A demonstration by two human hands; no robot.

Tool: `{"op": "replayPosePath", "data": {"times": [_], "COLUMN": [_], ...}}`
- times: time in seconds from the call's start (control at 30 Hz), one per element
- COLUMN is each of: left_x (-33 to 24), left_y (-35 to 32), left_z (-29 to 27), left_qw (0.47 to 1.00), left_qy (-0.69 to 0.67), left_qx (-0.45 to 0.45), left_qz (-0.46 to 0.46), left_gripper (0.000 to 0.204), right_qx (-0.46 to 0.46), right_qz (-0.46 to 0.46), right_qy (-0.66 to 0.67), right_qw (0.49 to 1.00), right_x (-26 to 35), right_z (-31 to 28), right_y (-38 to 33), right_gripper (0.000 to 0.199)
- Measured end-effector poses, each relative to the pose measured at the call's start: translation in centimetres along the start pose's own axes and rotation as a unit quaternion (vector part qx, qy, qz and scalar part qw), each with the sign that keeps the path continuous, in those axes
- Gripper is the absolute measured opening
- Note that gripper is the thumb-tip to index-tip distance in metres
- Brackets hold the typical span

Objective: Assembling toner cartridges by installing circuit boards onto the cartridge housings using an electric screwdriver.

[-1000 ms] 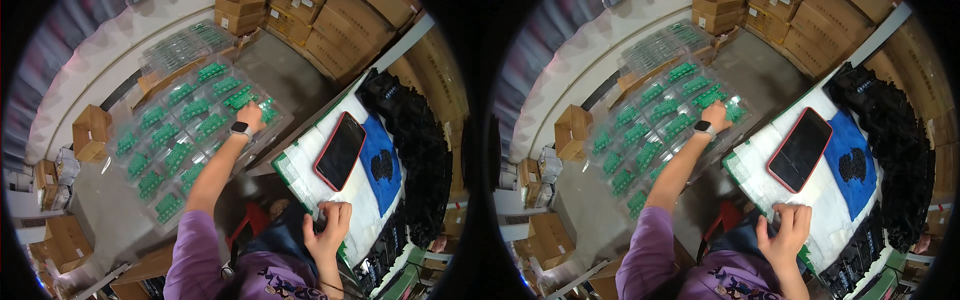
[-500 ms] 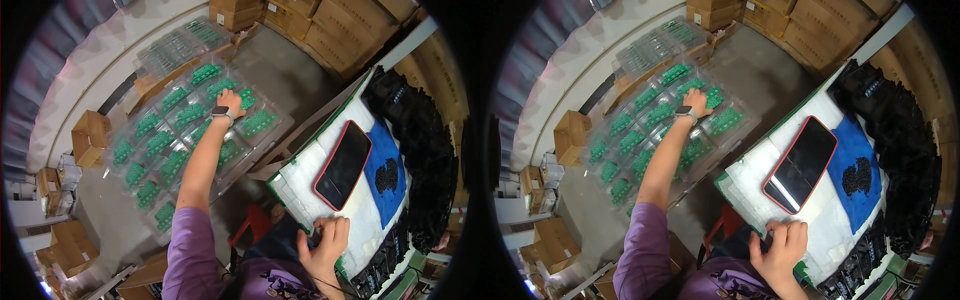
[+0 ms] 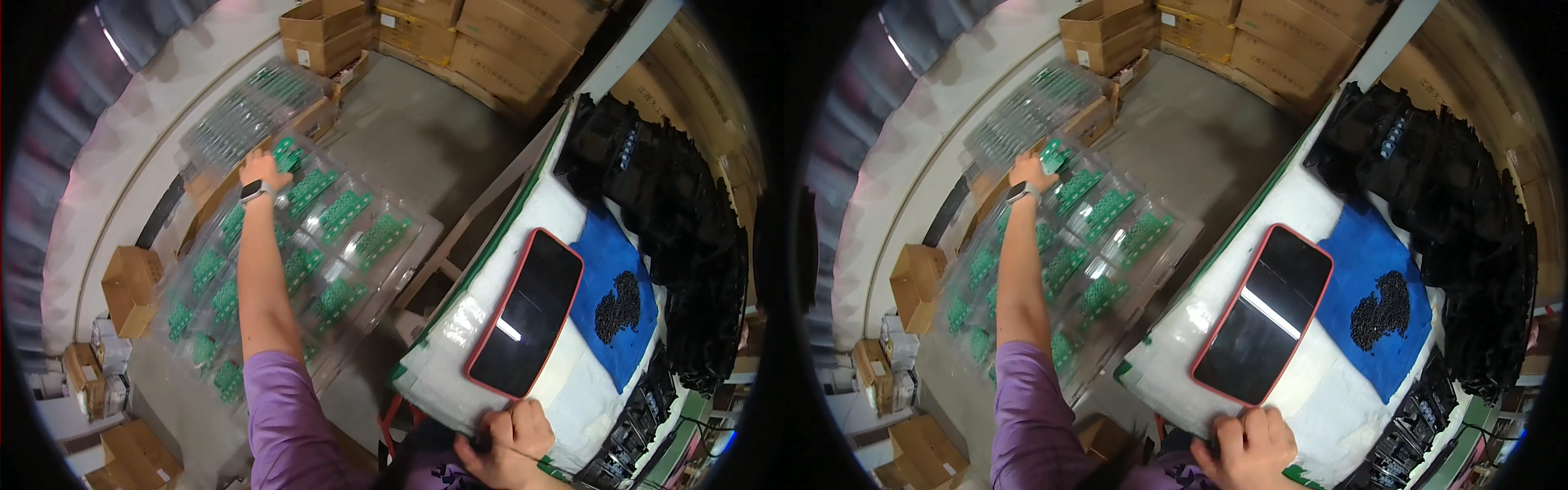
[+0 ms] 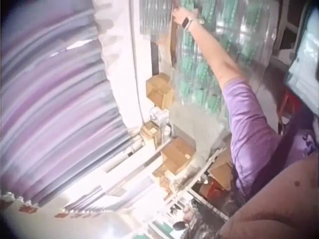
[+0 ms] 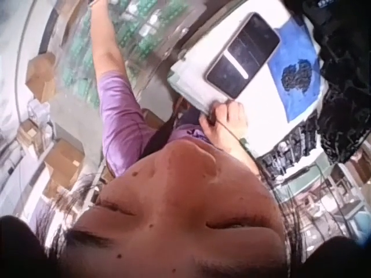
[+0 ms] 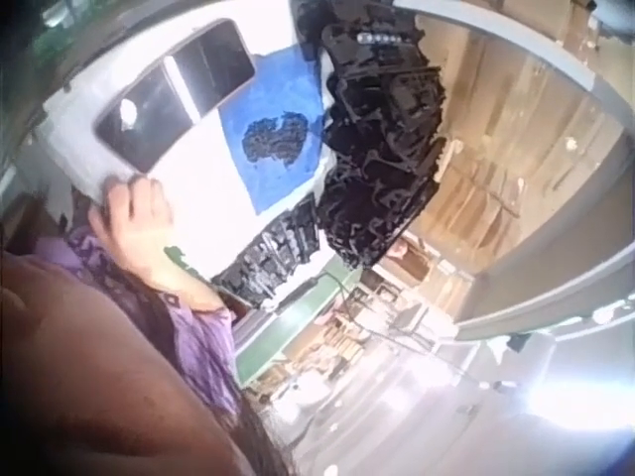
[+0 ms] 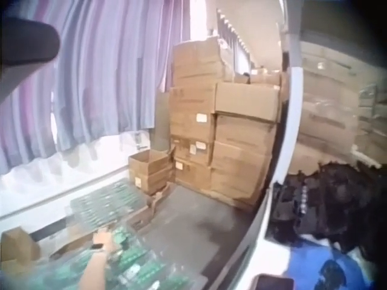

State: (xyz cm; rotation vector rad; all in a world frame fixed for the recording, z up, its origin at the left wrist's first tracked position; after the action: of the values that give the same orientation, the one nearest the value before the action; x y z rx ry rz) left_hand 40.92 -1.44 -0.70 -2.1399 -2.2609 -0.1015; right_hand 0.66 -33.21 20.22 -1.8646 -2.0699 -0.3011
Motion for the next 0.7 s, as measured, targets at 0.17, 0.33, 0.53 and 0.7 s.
{"op": "replayPosePath", "data": {"times": [0.17,0.33,0.53,0.7], "left_x": [2.9,2.3,1.8,1.9], "left_y": [3.0,4.4,4.7,4.1], "left_z": [4.9,4.9,3.4,4.3], "left_qw": [0.987,0.988,0.989,0.979], "left_qy": [-0.119,-0.023,-0.036,-0.156], "left_qx": [0.104,0.153,0.142,0.024], "left_qz": [-0.038,-0.011,0.02,0.127], "left_gripper": [0.067,0.071,0.061,0.055], "right_qx": [0.02,-0.002,-0.001,-0.072], "right_qz": [0.0,-0.018,-0.004,-0.02], "right_qy": [0.006,-0.001,0.022,-0.054], "right_qw": [1.0,1.0,1.0,0.996], "right_x": [-0.4,-0.8,-0.5,-1.6], "right_z": [-0.4,-0.1,-0.4,0.6], "right_y": [0.6,0.8,0.7,0.0], "right_gripper": [0.033,0.029,0.029,0.026]}}
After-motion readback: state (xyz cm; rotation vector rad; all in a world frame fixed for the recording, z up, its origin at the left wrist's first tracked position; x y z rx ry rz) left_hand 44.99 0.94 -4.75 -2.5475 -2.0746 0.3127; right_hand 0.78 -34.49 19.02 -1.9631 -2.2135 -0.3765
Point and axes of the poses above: each hand's wrist, its own y-axis towards the middle knuckle, its own z-axis out of the palm, x = y × z, the point moved 3 cm from there along y, towards the middle knuckle, and after that the axes turned 8 degrees about x, right-handed, at the moved point
